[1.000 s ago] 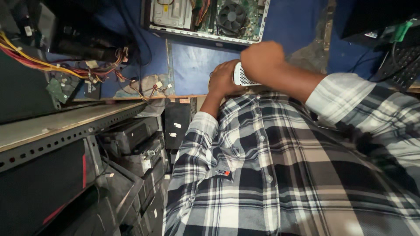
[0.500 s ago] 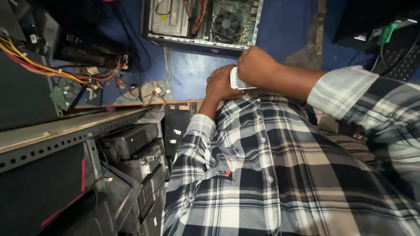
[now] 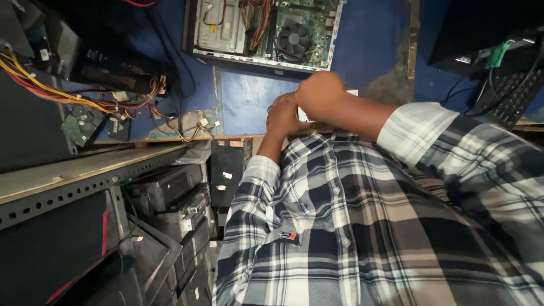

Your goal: The person uses a screwdriver to remove screws from a power supply unit and then from a computer case. They handle the power supply and internal components, including the motherboard and fan, while working at a bench in a repair shop.

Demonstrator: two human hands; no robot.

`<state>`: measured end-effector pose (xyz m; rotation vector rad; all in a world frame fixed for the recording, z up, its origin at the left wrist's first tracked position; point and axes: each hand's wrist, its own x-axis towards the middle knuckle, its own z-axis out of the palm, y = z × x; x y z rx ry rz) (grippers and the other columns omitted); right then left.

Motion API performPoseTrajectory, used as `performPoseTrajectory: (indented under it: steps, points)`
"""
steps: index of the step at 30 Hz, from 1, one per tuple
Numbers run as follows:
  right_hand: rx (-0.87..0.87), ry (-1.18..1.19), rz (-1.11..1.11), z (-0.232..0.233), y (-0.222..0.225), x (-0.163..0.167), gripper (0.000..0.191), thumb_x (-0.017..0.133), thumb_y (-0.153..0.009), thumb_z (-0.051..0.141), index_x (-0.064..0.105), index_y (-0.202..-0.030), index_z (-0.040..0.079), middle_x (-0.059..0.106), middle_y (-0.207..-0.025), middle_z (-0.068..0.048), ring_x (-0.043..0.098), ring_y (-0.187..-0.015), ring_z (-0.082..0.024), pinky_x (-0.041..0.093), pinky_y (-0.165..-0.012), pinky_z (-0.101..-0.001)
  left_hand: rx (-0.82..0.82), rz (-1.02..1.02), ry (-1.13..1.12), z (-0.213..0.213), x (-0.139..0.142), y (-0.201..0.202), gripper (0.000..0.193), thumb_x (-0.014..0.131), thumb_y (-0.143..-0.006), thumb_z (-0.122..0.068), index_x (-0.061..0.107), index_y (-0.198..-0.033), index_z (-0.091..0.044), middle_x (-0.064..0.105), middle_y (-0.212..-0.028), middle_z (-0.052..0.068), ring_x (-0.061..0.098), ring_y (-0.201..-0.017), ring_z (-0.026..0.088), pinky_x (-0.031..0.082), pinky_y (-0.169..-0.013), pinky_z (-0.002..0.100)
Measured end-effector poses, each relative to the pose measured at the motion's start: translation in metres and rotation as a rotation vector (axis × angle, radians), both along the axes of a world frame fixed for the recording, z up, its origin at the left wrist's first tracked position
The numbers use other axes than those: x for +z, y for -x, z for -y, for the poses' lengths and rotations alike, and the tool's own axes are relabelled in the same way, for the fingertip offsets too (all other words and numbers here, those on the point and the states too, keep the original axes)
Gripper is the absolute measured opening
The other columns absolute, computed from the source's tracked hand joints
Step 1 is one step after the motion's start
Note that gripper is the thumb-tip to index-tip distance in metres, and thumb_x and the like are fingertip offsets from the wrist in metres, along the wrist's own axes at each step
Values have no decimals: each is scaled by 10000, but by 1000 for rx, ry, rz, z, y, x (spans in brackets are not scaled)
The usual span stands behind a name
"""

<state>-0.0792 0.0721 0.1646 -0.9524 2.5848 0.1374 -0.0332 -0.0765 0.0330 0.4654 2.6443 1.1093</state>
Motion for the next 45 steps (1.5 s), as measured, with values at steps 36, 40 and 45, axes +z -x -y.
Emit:
performPoseTrajectory:
  steps: [36,40,45]
  points:
    - [-774,1256,-406,-242,-28,-103,40,683,-1025,60,717,-1044,49,709,-1021,-104,690,-974,-228,549,-858,-357,556,512,-1007,-91,38,-16,360,482,-1098,-308,617,-1167,19,716,-1017,120,738,-958,227,607,-834,341]
    - [-1285,868,-624,-311,-25,-118,57,683,-1012,86,720,-1035,49,714,-1020,-112,694,-971,-239,550,-846,-365,660,436,-1073,-82,32,-24,352,484,-1113,-298,605,-1188,23,644,-916,85,696,-877,220,612,-838,365]
    - [-1628,549,-561,-348,-22,-122,86,683,-996,119,724,-1024,48,720,-1018,-121,699,-967,-252,553,-831,-375,741,434,-1166,-78,28,-37,334,481,-1112,-293,597,-1180,12,603,-877,70,680,-833,211,616,-833,382]
